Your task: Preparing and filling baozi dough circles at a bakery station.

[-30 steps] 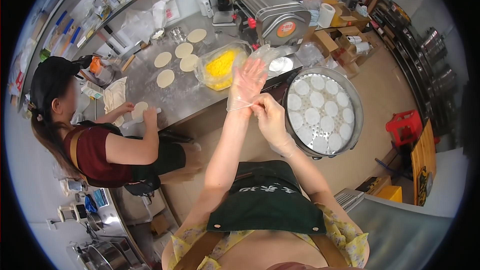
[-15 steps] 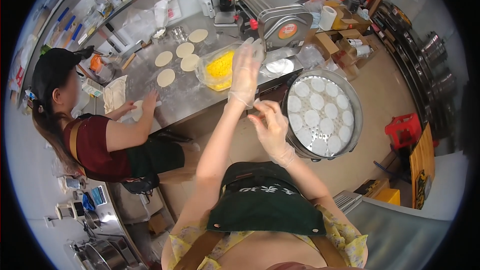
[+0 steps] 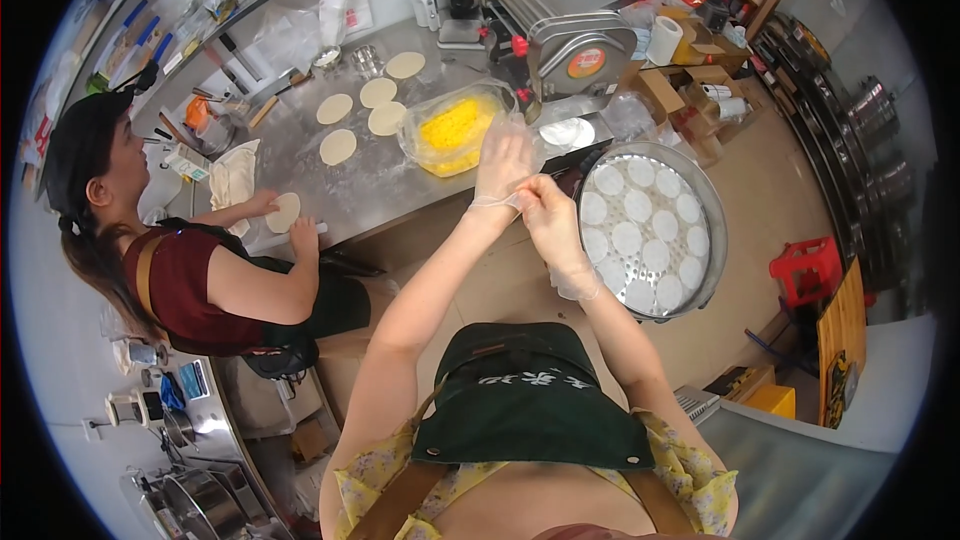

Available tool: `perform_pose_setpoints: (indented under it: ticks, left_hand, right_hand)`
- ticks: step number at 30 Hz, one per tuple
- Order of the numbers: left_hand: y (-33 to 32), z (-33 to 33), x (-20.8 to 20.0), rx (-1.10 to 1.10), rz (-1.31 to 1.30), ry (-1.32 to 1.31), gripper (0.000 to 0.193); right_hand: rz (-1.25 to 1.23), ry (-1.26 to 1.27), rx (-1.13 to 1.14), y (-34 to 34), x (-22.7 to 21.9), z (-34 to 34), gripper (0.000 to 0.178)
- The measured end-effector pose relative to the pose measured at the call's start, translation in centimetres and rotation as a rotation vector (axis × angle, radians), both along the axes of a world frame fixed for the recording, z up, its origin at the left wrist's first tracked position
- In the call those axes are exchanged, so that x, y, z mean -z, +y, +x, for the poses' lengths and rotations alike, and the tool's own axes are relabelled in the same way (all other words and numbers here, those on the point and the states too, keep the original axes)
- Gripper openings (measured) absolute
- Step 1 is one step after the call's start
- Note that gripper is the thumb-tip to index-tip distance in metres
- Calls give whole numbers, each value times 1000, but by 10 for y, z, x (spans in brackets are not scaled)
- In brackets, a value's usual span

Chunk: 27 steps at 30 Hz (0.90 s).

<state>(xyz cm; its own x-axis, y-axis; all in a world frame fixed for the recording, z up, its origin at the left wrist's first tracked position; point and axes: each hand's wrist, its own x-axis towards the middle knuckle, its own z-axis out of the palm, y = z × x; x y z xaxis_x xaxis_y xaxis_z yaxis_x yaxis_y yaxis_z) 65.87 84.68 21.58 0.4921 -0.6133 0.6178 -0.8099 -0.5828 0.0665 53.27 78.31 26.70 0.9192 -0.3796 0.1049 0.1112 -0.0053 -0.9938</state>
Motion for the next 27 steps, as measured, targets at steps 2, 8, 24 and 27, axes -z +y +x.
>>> perform_pose_setpoints:
  ticks: [2,8,24,27]
  left_hand:
    - [2,3,9,-18,-1,-56,48]
    - [-1,4,20,-88,-79,-112,43]
    - [-1,14,14,94,-349,372,46]
    - [1,23,-11,256,-642,749,54]
  right_hand:
    - [-448,-174,-60,2,-1,-1,17]
    - [-985,-299,194,3,12,7,40]
    - [-1499,-470,18,23,-16,1,9]
    - [-1484,-514,22,33,-17,0,11]
